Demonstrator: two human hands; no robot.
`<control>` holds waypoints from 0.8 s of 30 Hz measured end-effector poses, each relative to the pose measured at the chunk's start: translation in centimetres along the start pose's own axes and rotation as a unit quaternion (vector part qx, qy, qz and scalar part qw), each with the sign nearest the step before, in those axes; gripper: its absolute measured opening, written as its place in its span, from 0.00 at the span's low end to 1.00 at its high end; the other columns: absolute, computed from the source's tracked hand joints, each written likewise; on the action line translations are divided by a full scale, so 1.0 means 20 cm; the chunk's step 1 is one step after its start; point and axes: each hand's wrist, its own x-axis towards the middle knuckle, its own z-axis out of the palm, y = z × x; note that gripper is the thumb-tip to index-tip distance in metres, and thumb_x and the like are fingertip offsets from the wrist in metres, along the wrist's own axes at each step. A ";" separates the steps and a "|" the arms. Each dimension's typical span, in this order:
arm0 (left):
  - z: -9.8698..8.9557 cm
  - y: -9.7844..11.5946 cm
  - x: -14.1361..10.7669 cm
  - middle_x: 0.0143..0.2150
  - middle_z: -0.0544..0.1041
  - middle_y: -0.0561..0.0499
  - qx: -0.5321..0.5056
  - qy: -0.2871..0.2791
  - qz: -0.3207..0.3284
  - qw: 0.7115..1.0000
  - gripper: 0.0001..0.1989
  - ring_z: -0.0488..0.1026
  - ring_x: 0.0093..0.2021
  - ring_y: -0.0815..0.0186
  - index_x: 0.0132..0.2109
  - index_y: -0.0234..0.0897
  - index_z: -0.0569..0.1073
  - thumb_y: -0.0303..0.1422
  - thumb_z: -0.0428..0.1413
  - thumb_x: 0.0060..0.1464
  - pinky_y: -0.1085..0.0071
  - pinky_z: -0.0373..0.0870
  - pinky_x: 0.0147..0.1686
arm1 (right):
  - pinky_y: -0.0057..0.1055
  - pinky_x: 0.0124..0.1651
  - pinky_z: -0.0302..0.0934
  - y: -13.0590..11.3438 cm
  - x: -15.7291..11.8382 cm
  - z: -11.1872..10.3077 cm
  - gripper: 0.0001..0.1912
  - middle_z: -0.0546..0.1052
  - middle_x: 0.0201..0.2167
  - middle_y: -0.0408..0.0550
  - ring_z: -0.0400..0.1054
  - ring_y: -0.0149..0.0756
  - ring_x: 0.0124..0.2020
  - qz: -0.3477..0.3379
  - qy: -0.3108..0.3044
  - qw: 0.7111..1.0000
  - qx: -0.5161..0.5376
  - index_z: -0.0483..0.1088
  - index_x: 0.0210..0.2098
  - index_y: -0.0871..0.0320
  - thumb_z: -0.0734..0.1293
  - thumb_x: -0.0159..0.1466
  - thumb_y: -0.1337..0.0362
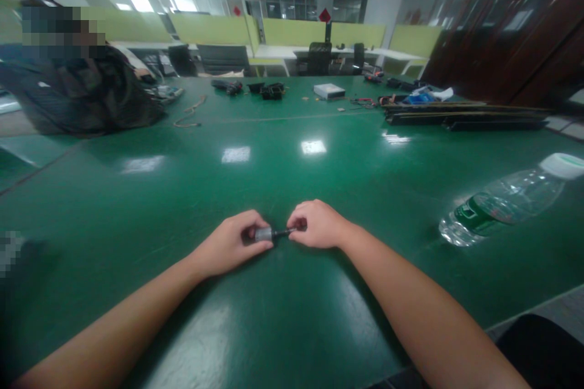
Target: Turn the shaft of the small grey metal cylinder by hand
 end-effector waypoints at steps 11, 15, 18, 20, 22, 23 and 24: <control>0.00 0.00 0.00 0.32 0.72 0.52 -0.003 -0.005 -0.002 1.000 0.12 0.69 0.31 0.66 0.39 0.37 0.73 0.41 0.60 0.55 0.72 0.63 0.31 | 0.28 0.39 0.60 0.00 -0.01 0.00 0.05 0.77 0.30 0.44 0.70 0.31 0.33 0.008 0.004 1.000 0.002 0.77 0.33 0.59 0.72 0.55 0.67; 0.00 0.00 0.00 0.32 0.72 0.52 -0.001 -0.004 -0.001 1.000 0.12 0.69 0.31 0.65 0.39 0.37 0.73 0.42 0.60 0.55 0.72 0.64 0.31 | 0.28 0.39 0.61 0.00 -0.01 -0.01 0.05 0.77 0.31 0.45 0.70 0.31 0.33 0.015 -0.001 1.000 0.001 0.77 0.33 0.58 0.72 0.55 0.67; 0.00 0.00 0.00 0.32 0.72 0.52 -0.001 -0.003 -0.002 1.000 0.13 0.69 0.31 0.65 0.38 0.37 0.73 0.42 0.60 0.55 0.72 0.64 0.31 | 0.27 0.37 0.61 0.00 -0.01 -0.02 0.06 0.77 0.30 0.45 0.70 0.31 0.32 0.026 -0.002 1.000 0.004 0.77 0.33 0.58 0.72 0.55 0.67; 0.00 0.00 0.00 0.32 0.72 0.52 -0.003 -0.002 -0.003 1.000 0.13 0.69 0.31 0.65 0.38 0.37 0.73 0.42 0.60 0.55 0.72 0.64 0.31 | 0.26 0.36 0.61 0.00 -0.01 -0.03 0.06 0.77 0.30 0.44 0.69 0.30 0.31 0.034 -0.002 0.999 0.010 0.78 0.33 0.59 0.73 0.54 0.67; -0.01 0.00 0.00 0.32 0.72 0.52 -0.002 -0.001 -0.002 1.000 0.13 0.69 0.31 0.65 0.38 0.37 0.73 0.43 0.60 0.55 0.72 0.64 0.31 | 0.26 0.35 0.61 0.02 -0.02 -0.05 0.06 0.77 0.30 0.44 0.69 0.30 0.31 0.046 -0.008 0.999 0.015 0.78 0.33 0.59 0.73 0.54 0.67; -0.01 0.00 0.00 0.32 0.72 0.52 -0.001 0.000 -0.002 1.000 0.13 0.69 0.31 0.65 0.38 0.37 0.73 0.43 0.59 0.55 0.72 0.63 0.31 | 0.26 0.35 0.61 0.03 -0.02 -0.07 0.06 0.77 0.30 0.44 0.69 0.30 0.30 0.056 -0.012 0.998 0.017 0.78 0.33 0.59 0.73 0.54 0.67; -0.01 0.00 0.00 0.32 0.72 0.52 0.000 0.000 -0.001 1.000 0.13 0.69 0.31 0.65 0.38 0.37 0.73 0.43 0.59 0.55 0.72 0.63 0.31 | 0.26 0.34 0.61 0.05 -0.03 -0.08 0.07 0.77 0.30 0.44 0.70 0.30 0.30 0.068 -0.015 0.997 0.018 0.78 0.33 0.59 0.73 0.54 0.67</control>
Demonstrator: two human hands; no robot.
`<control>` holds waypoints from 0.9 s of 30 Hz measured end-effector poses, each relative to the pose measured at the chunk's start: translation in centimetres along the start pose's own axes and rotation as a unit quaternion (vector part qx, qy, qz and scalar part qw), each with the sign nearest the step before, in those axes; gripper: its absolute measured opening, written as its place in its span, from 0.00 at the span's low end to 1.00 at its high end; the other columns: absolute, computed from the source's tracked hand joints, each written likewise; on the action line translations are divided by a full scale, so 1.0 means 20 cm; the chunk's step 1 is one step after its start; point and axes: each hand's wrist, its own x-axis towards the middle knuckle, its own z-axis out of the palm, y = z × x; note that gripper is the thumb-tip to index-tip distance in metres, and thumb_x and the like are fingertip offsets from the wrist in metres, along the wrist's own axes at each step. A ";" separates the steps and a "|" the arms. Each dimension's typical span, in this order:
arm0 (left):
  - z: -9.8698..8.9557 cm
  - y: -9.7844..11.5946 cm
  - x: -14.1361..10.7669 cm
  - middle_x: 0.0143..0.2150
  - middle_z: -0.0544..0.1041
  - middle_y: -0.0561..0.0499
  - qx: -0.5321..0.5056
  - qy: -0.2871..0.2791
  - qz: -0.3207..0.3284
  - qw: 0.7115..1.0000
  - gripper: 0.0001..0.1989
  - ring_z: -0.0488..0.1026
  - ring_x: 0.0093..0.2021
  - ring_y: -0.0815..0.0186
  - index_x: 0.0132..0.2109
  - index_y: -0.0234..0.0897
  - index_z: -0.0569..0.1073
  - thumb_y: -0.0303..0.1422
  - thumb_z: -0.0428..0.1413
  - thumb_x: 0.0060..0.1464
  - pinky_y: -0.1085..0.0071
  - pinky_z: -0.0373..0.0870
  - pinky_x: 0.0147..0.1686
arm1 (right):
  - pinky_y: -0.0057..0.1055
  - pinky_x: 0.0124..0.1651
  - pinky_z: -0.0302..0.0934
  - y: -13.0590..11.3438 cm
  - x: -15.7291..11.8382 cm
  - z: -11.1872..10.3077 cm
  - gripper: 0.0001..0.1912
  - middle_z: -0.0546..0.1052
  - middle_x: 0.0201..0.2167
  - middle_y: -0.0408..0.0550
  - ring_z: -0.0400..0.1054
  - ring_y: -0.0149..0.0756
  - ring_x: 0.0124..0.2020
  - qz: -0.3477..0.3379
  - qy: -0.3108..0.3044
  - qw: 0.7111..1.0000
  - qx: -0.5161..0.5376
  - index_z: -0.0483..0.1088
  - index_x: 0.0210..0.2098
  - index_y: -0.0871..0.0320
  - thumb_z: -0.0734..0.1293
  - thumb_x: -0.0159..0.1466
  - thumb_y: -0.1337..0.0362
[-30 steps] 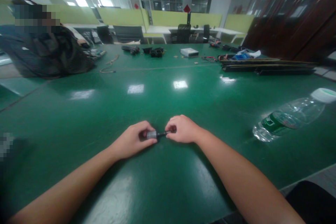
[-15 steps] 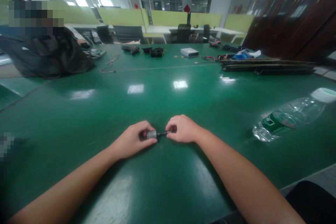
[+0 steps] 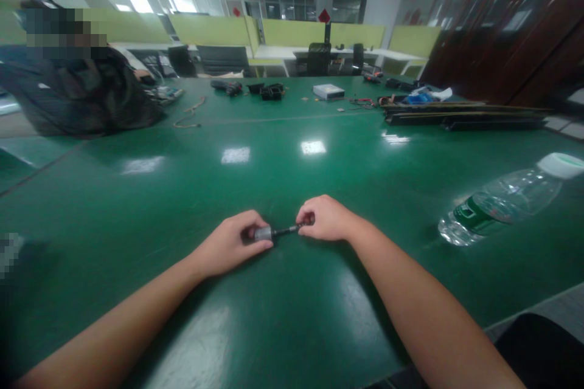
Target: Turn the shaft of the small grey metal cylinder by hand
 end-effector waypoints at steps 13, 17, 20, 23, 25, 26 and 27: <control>0.00 0.00 0.01 0.32 0.73 0.52 -0.002 0.003 0.000 1.000 0.12 0.69 0.31 0.65 0.38 0.37 0.73 0.42 0.60 0.54 0.71 0.64 0.31 | 0.26 0.35 0.60 -0.01 0.00 -0.01 0.08 0.78 0.30 0.45 0.70 0.30 0.31 -0.007 -0.032 0.999 0.017 0.80 0.36 0.57 0.74 0.56 0.63; 0.01 0.00 0.01 0.32 0.72 0.52 0.008 0.004 -0.003 1.000 0.13 0.69 0.31 0.65 0.39 0.37 0.73 0.42 0.60 0.54 0.72 0.64 0.31 | 0.26 0.36 0.59 -0.07 0.05 0.10 0.08 0.78 0.33 0.46 0.70 0.31 0.33 -0.036 0.013 0.999 0.007 0.80 0.38 0.57 0.73 0.59 0.63; 0.01 -0.01 0.00 0.33 0.72 0.52 0.010 0.009 0.002 1.000 0.13 0.69 0.31 0.65 0.39 0.37 0.72 0.41 0.61 0.53 0.72 0.64 0.31 | 0.28 0.39 0.59 -0.10 0.07 0.16 0.08 0.79 0.34 0.47 0.70 0.33 0.36 -0.070 0.031 0.997 -0.031 0.79 0.39 0.57 0.72 0.59 0.63; 0.01 0.00 0.00 0.33 0.72 0.52 0.003 0.006 0.006 1.000 0.13 0.69 0.32 0.65 0.40 0.37 0.72 0.42 0.59 0.55 0.72 0.64 0.31 | 0.28 0.39 0.59 -0.11 0.08 0.18 0.08 0.79 0.34 0.47 0.70 0.34 0.36 -0.078 0.038 0.995 -0.044 0.78 0.38 0.58 0.72 0.60 0.62; 0.01 0.00 0.00 0.33 0.72 0.52 -0.004 0.002 0.004 1.000 0.12 0.69 0.32 0.65 0.41 0.37 0.72 0.42 0.57 0.57 0.71 0.64 0.32 | 0.28 0.39 0.59 -0.11 0.07 0.17 0.08 0.79 0.34 0.47 0.70 0.34 0.37 -0.084 0.038 0.995 -0.042 0.78 0.38 0.58 0.71 0.60 0.62; 0.01 0.00 0.00 0.33 0.72 0.52 -0.008 0.001 0.002 1.000 0.11 0.69 0.32 0.65 0.41 0.37 0.72 0.41 0.57 0.58 0.71 0.64 0.32 | 0.28 0.39 0.59 -0.11 0.07 0.17 0.08 0.79 0.34 0.47 0.70 0.35 0.37 -0.088 0.037 0.995 -0.041 0.78 0.38 0.58 0.72 0.60 0.62; 0.01 0.00 0.00 0.33 0.72 0.52 -0.010 0.001 0.000 1.000 0.11 0.69 0.32 0.65 0.41 0.37 0.72 0.41 0.57 0.57 0.71 0.64 0.32 | 0.29 0.40 0.59 -0.11 0.06 0.16 0.08 0.79 0.33 0.47 0.70 0.35 0.37 -0.091 0.035 0.994 -0.040 0.78 0.38 0.58 0.72 0.59 0.62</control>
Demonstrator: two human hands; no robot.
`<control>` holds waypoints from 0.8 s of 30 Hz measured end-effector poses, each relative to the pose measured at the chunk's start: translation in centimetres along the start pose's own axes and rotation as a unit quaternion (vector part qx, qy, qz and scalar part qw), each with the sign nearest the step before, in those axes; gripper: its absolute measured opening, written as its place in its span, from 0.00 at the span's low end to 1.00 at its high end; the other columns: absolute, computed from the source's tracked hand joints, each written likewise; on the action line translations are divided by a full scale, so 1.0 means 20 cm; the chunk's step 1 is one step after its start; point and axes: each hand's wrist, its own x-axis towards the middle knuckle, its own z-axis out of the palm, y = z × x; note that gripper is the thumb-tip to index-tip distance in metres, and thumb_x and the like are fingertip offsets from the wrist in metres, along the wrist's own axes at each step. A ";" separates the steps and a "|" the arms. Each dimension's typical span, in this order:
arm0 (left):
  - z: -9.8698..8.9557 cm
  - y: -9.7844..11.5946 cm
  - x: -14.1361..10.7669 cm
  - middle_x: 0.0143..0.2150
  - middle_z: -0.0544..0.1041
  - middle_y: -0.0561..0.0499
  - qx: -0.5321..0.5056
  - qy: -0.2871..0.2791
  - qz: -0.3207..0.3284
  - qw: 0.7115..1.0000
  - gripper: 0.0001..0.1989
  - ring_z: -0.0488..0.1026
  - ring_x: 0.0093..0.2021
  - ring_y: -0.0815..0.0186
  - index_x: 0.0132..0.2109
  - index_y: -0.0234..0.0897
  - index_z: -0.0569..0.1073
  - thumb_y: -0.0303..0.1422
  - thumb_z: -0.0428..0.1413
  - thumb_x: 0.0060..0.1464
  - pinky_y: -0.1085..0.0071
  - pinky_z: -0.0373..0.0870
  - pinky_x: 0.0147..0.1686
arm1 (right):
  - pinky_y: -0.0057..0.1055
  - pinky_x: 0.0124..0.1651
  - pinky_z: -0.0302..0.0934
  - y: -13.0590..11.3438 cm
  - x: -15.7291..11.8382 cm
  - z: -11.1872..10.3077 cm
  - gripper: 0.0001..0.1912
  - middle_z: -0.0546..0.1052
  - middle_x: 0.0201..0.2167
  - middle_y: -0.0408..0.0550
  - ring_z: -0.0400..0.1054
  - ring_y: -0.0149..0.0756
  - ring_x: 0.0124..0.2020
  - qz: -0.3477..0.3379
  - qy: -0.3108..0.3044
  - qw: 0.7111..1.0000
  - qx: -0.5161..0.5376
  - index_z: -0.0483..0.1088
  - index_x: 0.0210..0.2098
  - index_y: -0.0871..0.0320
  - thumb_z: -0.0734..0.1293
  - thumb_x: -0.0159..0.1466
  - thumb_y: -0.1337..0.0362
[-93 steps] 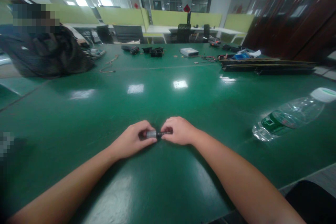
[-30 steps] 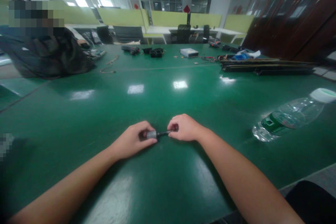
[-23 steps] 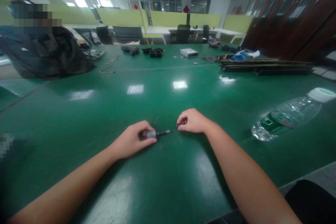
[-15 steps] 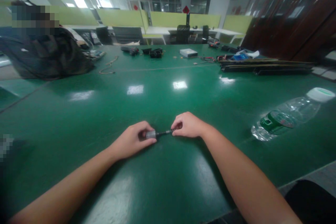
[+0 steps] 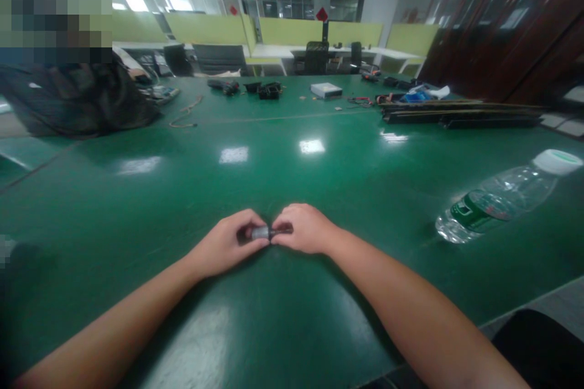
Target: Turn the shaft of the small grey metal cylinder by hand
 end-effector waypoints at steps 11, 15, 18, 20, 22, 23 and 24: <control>0.00 -0.01 0.00 0.32 0.73 0.52 -0.001 -0.001 -0.015 1.000 0.11 0.70 0.31 0.65 0.40 0.37 0.72 0.39 0.60 0.54 0.71 0.64 0.31 | 0.29 0.40 0.59 0.00 0.00 0.01 0.07 0.78 0.33 0.46 0.68 0.35 0.36 -0.019 0.002 1.000 -0.009 0.77 0.38 0.58 0.70 0.60 0.65; 0.00 0.00 0.00 0.32 0.72 0.53 0.003 -0.001 -0.016 1.000 0.11 0.70 0.31 0.66 0.39 0.37 0.72 0.39 0.60 0.54 0.71 0.64 0.31 | 0.30 0.41 0.60 0.01 -0.01 0.01 0.07 0.78 0.33 0.47 0.68 0.35 0.37 -0.025 0.006 1.000 -0.009 0.77 0.38 0.58 0.70 0.60 0.65; 0.01 0.00 0.00 0.32 0.72 0.53 0.002 -0.001 -0.017 1.000 0.11 0.70 0.31 0.66 0.39 0.37 0.72 0.39 0.60 0.54 0.72 0.63 0.31 | 0.30 0.42 0.60 0.01 -0.01 0.01 0.08 0.78 0.34 0.47 0.68 0.35 0.38 -0.029 0.010 0.999 -0.015 0.77 0.39 0.58 0.69 0.60 0.65; 0.01 -0.01 0.00 0.32 0.72 0.53 0.002 -0.003 -0.013 1.000 0.11 0.69 0.31 0.66 0.39 0.37 0.72 0.39 0.60 0.54 0.71 0.63 0.31 | 0.30 0.43 0.60 0.01 -0.01 0.01 0.08 0.78 0.34 0.47 0.68 0.36 0.38 -0.032 0.011 0.999 -0.016 0.77 0.39 0.58 0.69 0.60 0.65; 0.01 -0.01 0.00 0.33 0.72 0.53 0.002 -0.005 -0.008 1.000 0.11 0.69 0.32 0.66 0.39 0.37 0.71 0.40 0.60 0.55 0.71 0.63 0.31 | 0.31 0.43 0.60 0.01 0.00 0.01 0.08 0.78 0.35 0.47 0.68 0.36 0.39 -0.034 0.011 0.999 -0.016 0.77 0.39 0.59 0.69 0.61 0.65; 0.00 -0.01 0.00 0.33 0.72 0.53 0.001 -0.006 -0.007 1.000 0.11 0.69 0.32 0.66 0.39 0.37 0.71 0.40 0.60 0.55 0.71 0.63 0.31 | 0.31 0.43 0.60 0.01 0.00 0.01 0.08 0.78 0.34 0.48 0.68 0.36 0.38 -0.035 0.010 0.999 -0.016 0.77 0.39 0.59 0.69 0.61 0.65; 0.00 -0.01 0.00 0.33 0.72 0.53 0.001 -0.006 -0.006 1.000 0.11 0.69 0.32 0.66 0.39 0.37 0.71 0.40 0.60 0.55 0.71 0.63 0.31 | 0.31 0.43 0.60 0.01 0.00 0.01 0.08 0.78 0.34 0.48 0.68 0.36 0.38 -0.035 0.009 0.999 -0.016 0.77 0.39 0.58 0.69 0.61 0.65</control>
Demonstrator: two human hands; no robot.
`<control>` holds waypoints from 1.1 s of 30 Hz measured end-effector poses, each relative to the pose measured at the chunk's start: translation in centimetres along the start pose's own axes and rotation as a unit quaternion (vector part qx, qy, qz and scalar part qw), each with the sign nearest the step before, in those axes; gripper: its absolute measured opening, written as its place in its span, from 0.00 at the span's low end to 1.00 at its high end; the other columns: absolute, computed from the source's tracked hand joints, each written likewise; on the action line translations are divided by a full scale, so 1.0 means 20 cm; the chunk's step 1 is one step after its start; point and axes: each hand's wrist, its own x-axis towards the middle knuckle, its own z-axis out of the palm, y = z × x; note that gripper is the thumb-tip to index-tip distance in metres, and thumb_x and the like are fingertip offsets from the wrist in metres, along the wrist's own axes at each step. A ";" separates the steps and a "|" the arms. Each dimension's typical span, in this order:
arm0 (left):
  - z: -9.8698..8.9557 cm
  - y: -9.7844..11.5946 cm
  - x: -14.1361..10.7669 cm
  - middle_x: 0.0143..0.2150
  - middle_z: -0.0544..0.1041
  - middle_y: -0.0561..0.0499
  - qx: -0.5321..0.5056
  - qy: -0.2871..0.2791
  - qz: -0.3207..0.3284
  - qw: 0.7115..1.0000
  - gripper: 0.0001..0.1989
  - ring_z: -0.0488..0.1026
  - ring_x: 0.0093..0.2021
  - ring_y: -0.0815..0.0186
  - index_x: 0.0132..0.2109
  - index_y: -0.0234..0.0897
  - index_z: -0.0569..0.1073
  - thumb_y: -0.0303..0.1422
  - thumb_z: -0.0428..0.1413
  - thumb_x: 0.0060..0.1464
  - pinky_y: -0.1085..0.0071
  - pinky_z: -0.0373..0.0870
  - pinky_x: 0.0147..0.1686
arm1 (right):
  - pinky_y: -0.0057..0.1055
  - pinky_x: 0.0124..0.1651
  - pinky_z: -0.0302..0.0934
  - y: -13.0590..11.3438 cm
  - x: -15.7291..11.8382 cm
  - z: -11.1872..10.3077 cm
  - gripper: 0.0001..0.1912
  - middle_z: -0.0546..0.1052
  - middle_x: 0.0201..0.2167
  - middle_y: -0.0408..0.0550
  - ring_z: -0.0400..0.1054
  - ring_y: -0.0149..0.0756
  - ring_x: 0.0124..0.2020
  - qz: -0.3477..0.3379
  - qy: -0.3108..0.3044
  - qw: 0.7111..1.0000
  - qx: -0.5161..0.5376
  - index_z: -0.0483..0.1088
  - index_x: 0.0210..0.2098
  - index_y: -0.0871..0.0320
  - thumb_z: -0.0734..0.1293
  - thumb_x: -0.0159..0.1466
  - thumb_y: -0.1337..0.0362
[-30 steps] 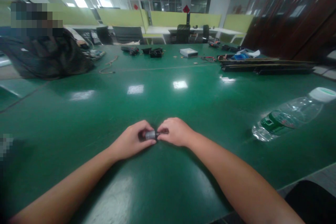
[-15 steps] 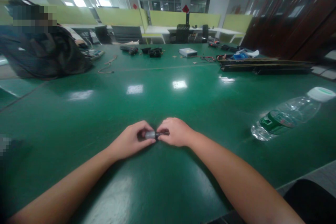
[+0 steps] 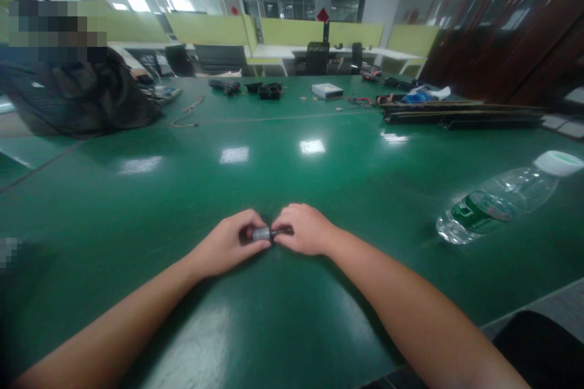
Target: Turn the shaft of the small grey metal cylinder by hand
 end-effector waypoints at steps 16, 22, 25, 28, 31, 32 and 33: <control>0.00 -0.01 0.00 0.33 0.71 0.52 0.007 -0.002 -0.001 1.000 0.13 0.69 0.32 0.65 0.40 0.37 0.70 0.42 0.59 0.56 0.71 0.63 0.32 | 0.29 0.41 0.60 0.01 0.00 -0.03 0.07 0.77 0.32 0.47 0.68 0.35 0.36 0.002 -0.019 1.000 0.006 0.77 0.38 0.59 0.70 0.60 0.67; 0.00 0.00 -0.01 0.33 0.71 0.53 0.005 -0.003 -0.008 1.000 0.12 0.69 0.32 0.65 0.39 0.37 0.70 0.41 0.60 0.55 0.71 0.63 0.31 | 0.30 0.42 0.59 0.00 -0.01 -0.04 0.07 0.77 0.33 0.47 0.68 0.35 0.36 0.007 -0.029 1.000 0.000 0.77 0.38 0.58 0.70 0.60 0.67; 0.00 0.00 -0.01 0.33 0.71 0.52 0.006 -0.003 -0.008 1.000 0.13 0.69 0.32 0.65 0.39 0.37 0.71 0.41 0.59 0.55 0.71 0.63 0.31 | 0.31 0.42 0.59 0.01 -0.01 -0.04 0.07 0.77 0.33 0.46 0.69 0.35 0.36 0.012 -0.030 0.999 0.003 0.77 0.38 0.58 0.70 0.60 0.66; -0.01 0.00 -0.01 0.33 0.71 0.52 0.007 -0.002 -0.008 1.000 0.13 0.69 0.32 0.65 0.39 0.37 0.71 0.41 0.59 0.55 0.71 0.63 0.31 | 0.31 0.43 0.59 0.01 -0.01 -0.03 0.07 0.77 0.33 0.46 0.69 0.34 0.36 0.017 -0.027 0.999 0.004 0.77 0.38 0.57 0.70 0.59 0.65; -0.01 0.00 0.00 0.33 0.72 0.52 0.009 -0.002 -0.010 1.000 0.13 0.69 0.32 0.65 0.40 0.37 0.71 0.41 0.59 0.55 0.71 0.63 0.31 | 0.31 0.43 0.58 0.01 -0.01 -0.03 0.07 0.78 0.33 0.46 0.69 0.34 0.36 0.019 -0.029 0.999 0.005 0.77 0.38 0.57 0.70 0.59 0.65; -0.01 0.00 0.00 0.33 0.72 0.52 0.010 -0.002 -0.011 1.000 0.13 0.69 0.32 0.65 0.40 0.37 0.71 0.41 0.59 0.55 0.71 0.63 0.31 | 0.31 0.43 0.58 0.01 -0.01 -0.03 0.07 0.78 0.33 0.46 0.69 0.34 0.36 0.019 -0.029 0.999 0.006 0.77 0.38 0.57 0.70 0.59 0.65; -0.01 0.01 0.00 0.33 0.72 0.52 0.010 -0.001 -0.010 1.000 0.13 0.69 0.32 0.65 0.39 0.37 0.71 0.41 0.59 0.55 0.71 0.63 0.31 | 0.30 0.43 0.58 0.01 -0.01 -0.04 0.07 0.78 0.33 0.46 0.69 0.34 0.36 0.020 -0.029 0.999 0.006 0.77 0.38 0.57 0.70 0.59 0.65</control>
